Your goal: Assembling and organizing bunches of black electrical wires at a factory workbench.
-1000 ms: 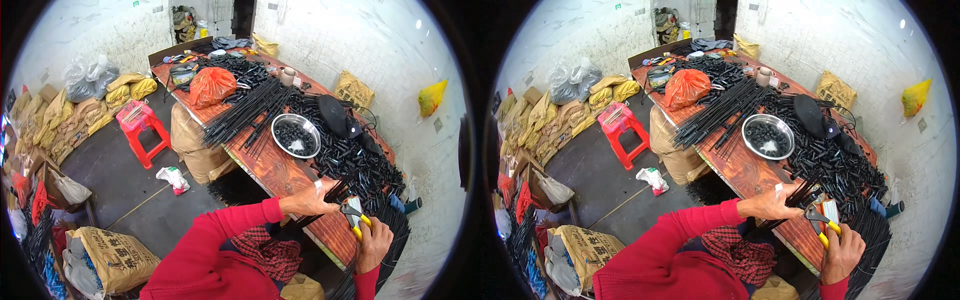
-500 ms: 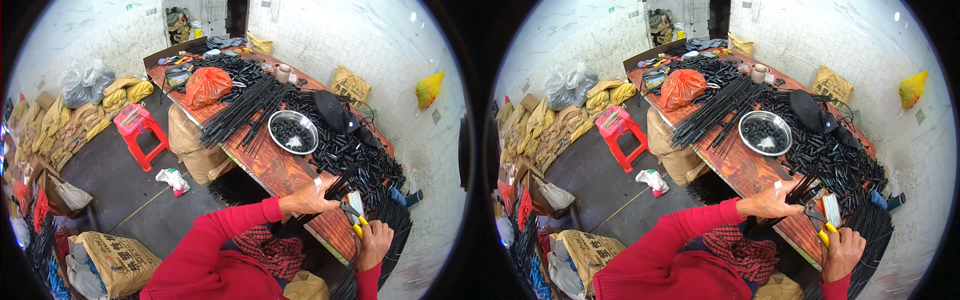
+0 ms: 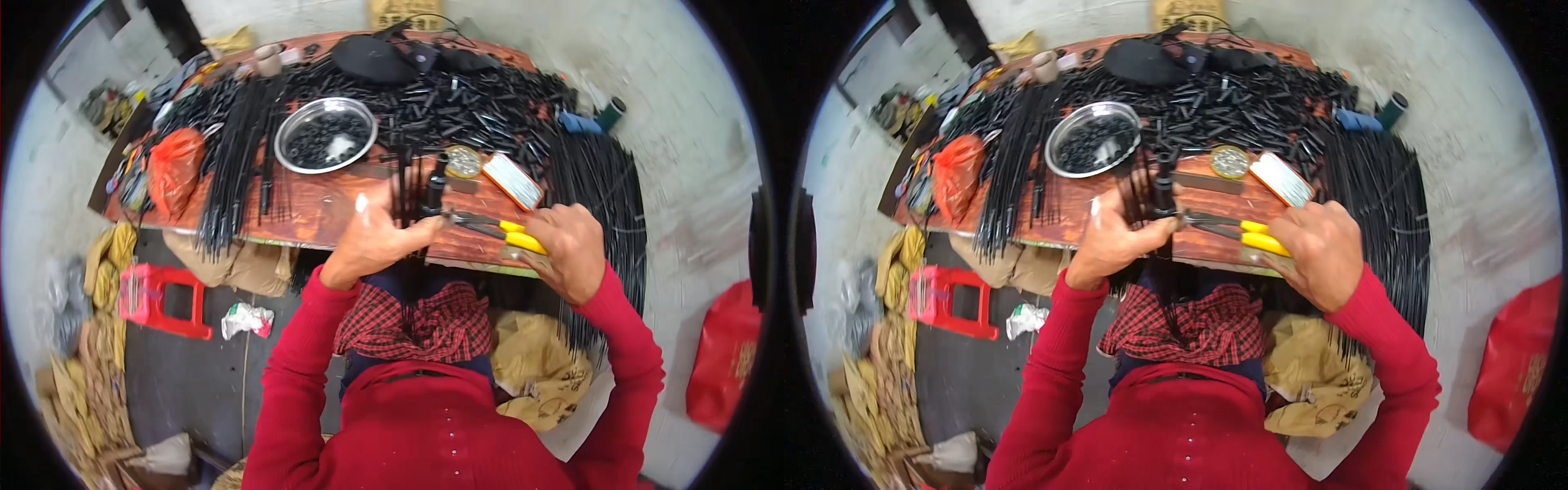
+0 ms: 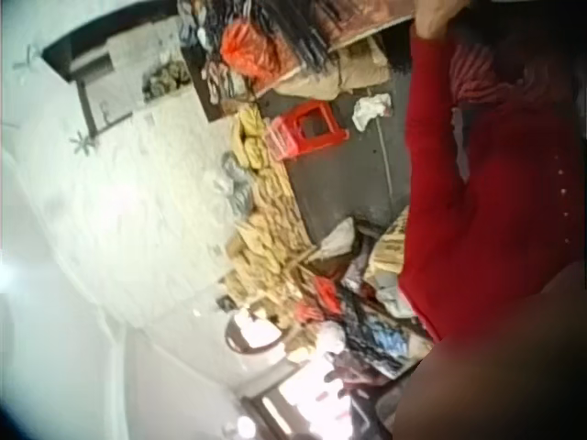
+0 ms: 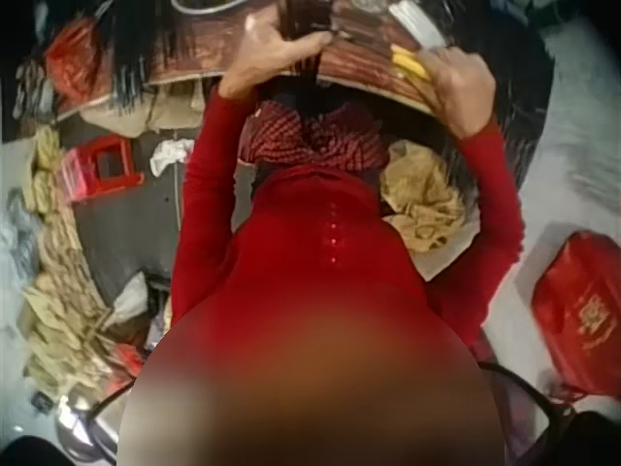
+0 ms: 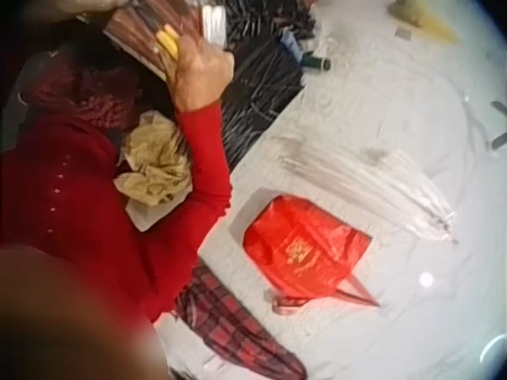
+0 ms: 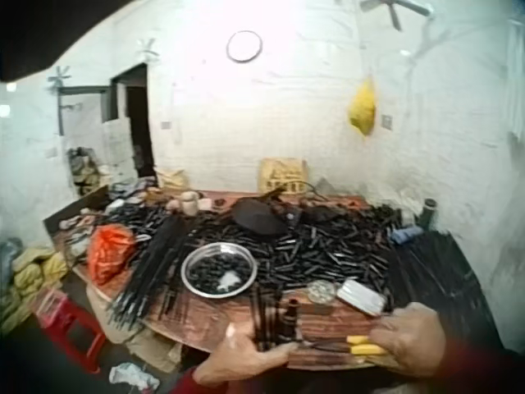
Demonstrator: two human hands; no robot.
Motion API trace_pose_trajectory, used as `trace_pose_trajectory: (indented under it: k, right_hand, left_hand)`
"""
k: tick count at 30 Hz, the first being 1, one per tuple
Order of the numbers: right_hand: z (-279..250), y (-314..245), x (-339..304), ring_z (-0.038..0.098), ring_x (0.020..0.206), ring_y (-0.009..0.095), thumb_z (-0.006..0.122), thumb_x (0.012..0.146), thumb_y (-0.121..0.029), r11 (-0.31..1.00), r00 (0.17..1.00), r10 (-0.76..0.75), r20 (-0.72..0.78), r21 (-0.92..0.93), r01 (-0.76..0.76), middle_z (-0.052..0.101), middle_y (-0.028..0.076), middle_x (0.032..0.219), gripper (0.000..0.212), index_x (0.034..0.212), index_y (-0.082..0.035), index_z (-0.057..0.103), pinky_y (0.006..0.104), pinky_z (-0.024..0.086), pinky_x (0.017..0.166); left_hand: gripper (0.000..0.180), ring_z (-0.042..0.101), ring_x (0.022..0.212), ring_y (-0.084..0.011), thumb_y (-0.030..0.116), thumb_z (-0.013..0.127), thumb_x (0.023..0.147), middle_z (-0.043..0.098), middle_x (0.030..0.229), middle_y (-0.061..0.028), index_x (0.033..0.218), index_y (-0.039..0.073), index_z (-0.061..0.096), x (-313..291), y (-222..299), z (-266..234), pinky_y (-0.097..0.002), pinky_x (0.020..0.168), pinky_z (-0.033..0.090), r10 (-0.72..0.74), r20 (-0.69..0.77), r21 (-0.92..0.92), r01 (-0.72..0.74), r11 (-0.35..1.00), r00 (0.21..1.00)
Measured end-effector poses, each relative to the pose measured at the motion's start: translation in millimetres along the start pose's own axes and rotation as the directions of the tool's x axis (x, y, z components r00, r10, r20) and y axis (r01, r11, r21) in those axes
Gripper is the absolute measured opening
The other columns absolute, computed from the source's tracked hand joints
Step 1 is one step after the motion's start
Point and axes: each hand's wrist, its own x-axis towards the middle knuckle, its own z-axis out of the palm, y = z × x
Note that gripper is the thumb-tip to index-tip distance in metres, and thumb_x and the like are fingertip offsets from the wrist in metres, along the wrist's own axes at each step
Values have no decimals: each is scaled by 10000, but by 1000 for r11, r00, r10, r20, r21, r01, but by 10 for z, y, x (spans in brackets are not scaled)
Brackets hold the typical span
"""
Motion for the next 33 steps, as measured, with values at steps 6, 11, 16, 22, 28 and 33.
trace_pose_trajectory:
  k: [6,11,16,22,28,33]
  right_hand:
    - [106,104,-90,605,772,299,734,737,-285,984,996,40,77,171,-53,639,82,824,275,903,-77,660,403,437,665]
    - [225,103,-75,594,757,361,691,804,-296,873,994,31,100,482,-76,608,134,784,278,914,-42,656,432,464,655]
    - [214,101,-65,647,769,337,699,824,-273,866,994,45,97,493,-87,675,144,830,250,980,-78,708,434,499,668]
    - [207,104,-87,640,772,327,701,825,-258,774,977,109,181,602,-198,663,130,832,244,975,-65,699,427,498,679]
    - [211,158,-92,588,767,345,703,812,-225,835,996,30,85,546,-72,580,133,778,240,906,-15,635,418,460,666]
    - [141,140,-80,635,777,340,713,801,-194,821,990,46,133,560,-113,654,141,829,249,1002,-49,700,433,498,684]
  left_hand:
    - [385,591,851,-78,47,733,769,650,933,-14,1127,-7,604,32,41,42,-260,769,508,-41,76,0,41,999,996]
    - [363,597,841,-71,15,708,758,644,929,-6,1107,6,611,0,60,-30,-242,764,499,-19,81,31,16,999,997]
    - [369,591,842,-66,24,726,767,638,933,2,1118,20,612,37,89,-21,-238,764,498,-31,83,11,30,999,996]
    - [384,593,807,-60,32,758,770,645,914,5,1127,19,618,54,91,13,-223,711,498,-66,70,20,65,998,995]
    - [373,596,796,-56,31,754,777,651,908,1,1127,16,625,87,100,23,-220,683,498,-63,89,7,63,998,994]
    - [371,601,802,-55,24,745,777,653,885,1,1128,17,624,79,92,45,-215,685,495,-44,81,17,43,999,996]
